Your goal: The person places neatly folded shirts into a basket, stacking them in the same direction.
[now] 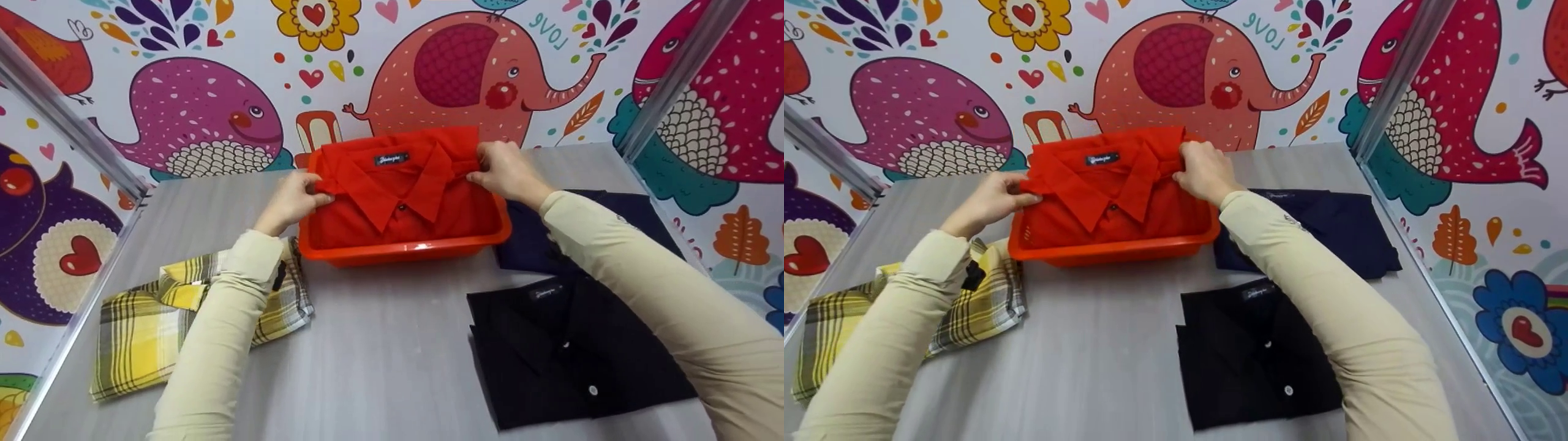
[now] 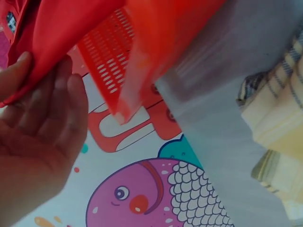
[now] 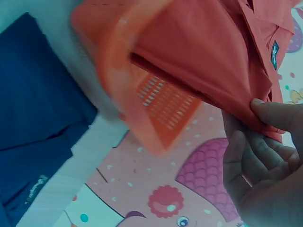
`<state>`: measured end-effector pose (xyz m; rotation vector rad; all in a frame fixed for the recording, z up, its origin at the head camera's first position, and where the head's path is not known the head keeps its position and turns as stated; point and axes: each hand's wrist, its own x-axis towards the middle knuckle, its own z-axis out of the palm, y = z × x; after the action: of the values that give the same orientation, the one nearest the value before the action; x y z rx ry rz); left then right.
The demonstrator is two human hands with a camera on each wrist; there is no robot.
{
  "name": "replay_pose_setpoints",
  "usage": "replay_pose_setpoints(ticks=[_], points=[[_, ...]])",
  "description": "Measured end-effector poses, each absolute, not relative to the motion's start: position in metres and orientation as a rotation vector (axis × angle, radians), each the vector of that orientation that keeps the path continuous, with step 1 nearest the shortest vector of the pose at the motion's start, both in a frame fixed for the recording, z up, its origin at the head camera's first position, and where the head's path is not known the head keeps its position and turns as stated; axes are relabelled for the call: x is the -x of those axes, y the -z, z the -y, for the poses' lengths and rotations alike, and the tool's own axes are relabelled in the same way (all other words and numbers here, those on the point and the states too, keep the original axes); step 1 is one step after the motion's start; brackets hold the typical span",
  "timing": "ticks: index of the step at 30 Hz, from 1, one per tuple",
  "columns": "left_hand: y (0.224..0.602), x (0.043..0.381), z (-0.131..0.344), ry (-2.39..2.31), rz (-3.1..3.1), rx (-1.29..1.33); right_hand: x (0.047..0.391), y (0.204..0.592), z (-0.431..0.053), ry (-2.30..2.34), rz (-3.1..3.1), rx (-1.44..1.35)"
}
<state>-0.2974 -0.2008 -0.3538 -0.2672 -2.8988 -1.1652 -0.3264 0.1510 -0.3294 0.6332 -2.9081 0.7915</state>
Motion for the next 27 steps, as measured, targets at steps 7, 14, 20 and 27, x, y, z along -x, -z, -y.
replay_pose_setpoints(ticks=[7, 14, 20, 27], points=[[0.368, 0.301, 0.201, 1.021, 2.943, 0.271, 0.322, 0.351, -0.150, -0.745, 2.984, -0.601], [0.377, 0.301, 0.201, 1.019, 2.946, 0.302, 0.322, 0.358, -0.151, -0.725, 2.989, -0.561], [0.377, 0.298, 0.210, 1.141, 2.903, 0.225, 0.323, 0.360, -0.161, -0.879, 2.978, -0.532], [0.384, 0.291, 0.225, 1.133, 2.872, 0.195, 0.321, 0.370, -0.186, -0.863, 2.951, -0.585]])
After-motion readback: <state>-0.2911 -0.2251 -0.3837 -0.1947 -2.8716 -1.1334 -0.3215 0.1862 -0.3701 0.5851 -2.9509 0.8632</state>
